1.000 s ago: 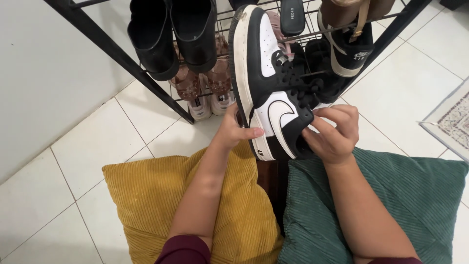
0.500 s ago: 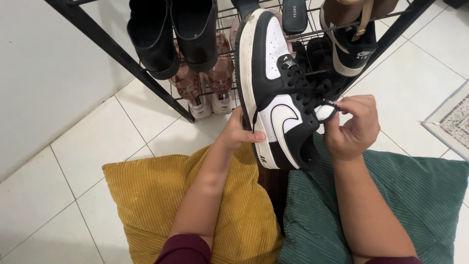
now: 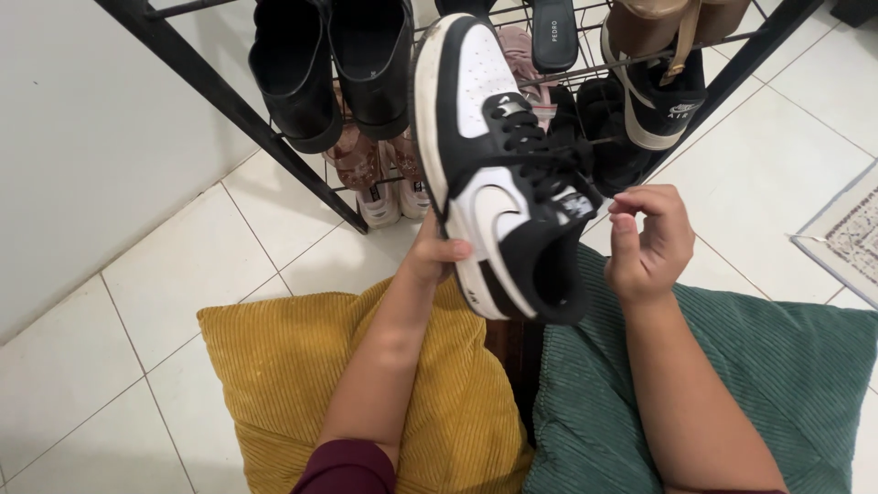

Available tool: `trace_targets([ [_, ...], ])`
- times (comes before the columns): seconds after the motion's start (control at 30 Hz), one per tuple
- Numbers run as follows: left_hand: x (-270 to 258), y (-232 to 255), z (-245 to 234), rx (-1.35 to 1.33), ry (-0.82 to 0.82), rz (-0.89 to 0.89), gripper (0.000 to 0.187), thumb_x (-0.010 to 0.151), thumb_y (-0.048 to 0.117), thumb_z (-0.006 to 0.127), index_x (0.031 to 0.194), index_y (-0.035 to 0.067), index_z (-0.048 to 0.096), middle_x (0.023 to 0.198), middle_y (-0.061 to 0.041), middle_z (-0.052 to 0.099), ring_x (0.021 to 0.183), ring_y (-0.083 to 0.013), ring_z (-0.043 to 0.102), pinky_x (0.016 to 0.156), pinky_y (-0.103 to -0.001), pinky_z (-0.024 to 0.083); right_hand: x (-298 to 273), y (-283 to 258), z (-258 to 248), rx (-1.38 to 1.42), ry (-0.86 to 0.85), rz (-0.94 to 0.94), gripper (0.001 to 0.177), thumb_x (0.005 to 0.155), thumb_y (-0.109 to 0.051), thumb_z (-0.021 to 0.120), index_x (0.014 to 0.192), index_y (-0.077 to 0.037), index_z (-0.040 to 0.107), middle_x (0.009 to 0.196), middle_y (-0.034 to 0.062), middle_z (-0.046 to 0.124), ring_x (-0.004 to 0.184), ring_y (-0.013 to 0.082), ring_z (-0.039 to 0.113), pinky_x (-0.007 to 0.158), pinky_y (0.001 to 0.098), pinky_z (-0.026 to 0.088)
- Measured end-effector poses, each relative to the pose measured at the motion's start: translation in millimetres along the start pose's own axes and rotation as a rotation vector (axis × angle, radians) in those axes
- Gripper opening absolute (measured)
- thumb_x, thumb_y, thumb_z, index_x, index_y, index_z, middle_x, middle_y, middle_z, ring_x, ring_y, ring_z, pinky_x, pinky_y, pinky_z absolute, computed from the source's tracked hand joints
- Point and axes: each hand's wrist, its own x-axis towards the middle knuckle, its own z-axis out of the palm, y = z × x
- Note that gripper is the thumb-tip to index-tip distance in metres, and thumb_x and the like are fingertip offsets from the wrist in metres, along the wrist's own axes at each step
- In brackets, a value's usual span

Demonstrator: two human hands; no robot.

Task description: Organizing and inspecting various shoes on a multi-tier shoe rack

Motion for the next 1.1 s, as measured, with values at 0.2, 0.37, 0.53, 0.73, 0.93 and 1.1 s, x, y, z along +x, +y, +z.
trace_targets([
  [0.2, -22, -21, -10, -0.267, 0.136, -0.011, 0.064, 0.063, 0.020, 0.087, 0.119, -0.001, 0.066, 0.100, -0.015, 0.075, 0.096, -0.0296, 0.074, 0.092, -0.046, 0.057, -10, 7, 2, 0.100, -0.078, 0.077, 0.029, 0.107, -0.013, 0.057, 0.101, 0.015, 0.063, 0.079, 0.0195, 0.060, 0.065, 0.0242, 0.058, 0.062, 0.0363, 0.048],
  [0.37, -23, -21, -8, -0.369, 0.112, 0.060, 0.064, 0.068, 0.024, 0.083, 0.125, 0.000, 0.065, 0.106, -0.019, 0.075, 0.098, -0.0295, 0.074, 0.094, -0.046, 0.057, -16, 9, 3, 0.069, -0.189, 0.108, 0.025, 0.105, -0.011, 0.058, 0.101, 0.011, 0.068, 0.078, 0.0159, 0.065, 0.061, 0.0233, 0.060, 0.061, 0.0357, 0.048],
  [0.53, -23, -42, -36, -0.346, 0.107, 0.115, 0.068, 0.069, 0.019, 0.080, 0.132, 0.000, 0.061, 0.115, -0.021, 0.073, 0.105, -0.0311, 0.072, 0.099, -0.050, 0.053, -21, 7, 6, 0.118, -0.236, 0.107, 0.034, 0.097, -0.021, 0.069, 0.109, 0.011, 0.066, 0.081, 0.0172, 0.065, 0.063, 0.0251, 0.058, 0.060, 0.0360, 0.048],
  [0.73, -2, -16, -23, -0.017, 0.036, 0.275, 0.089, 0.055, -0.007, 0.083, 0.137, -0.009, 0.050, 0.126, -0.024, 0.067, 0.115, -0.0313, 0.065, 0.111, -0.054, 0.043, -33, 10, 4, 0.265, -0.329, 0.270, 0.071, 0.074, -0.040, 0.082, 0.124, 0.005, 0.059, 0.086, 0.0142, 0.064, 0.076, 0.0172, 0.061, 0.070, 0.0369, 0.053],
  [0.93, 1, 14, 12, 0.079, 0.038, 0.327, 0.084, 0.056, -0.009, 0.090, 0.134, -0.007, 0.057, 0.125, -0.018, 0.069, 0.118, -0.0222, 0.062, 0.109, -0.046, 0.047, -32, 6, 5, 0.302, -0.368, 0.303, 0.083, 0.071, -0.036, 0.084, 0.137, 0.003, 0.050, 0.104, 0.0129, 0.069, 0.097, 0.0162, 0.060, 0.091, 0.0412, 0.051],
  [1.1, -2, 12, 18, 0.124, 0.076, 0.333, 0.073, 0.059, -0.011, 0.090, 0.127, -0.006, 0.063, 0.119, -0.017, 0.072, 0.114, -0.0217, 0.064, 0.105, -0.043, 0.050, -23, 4, 14, 0.369, -0.464, 0.335, 0.100, 0.052, -0.019, 0.093, 0.138, 0.008, 0.049, 0.130, 0.0238, 0.063, 0.125, 0.0325, 0.057, 0.111, 0.0512, 0.042],
])
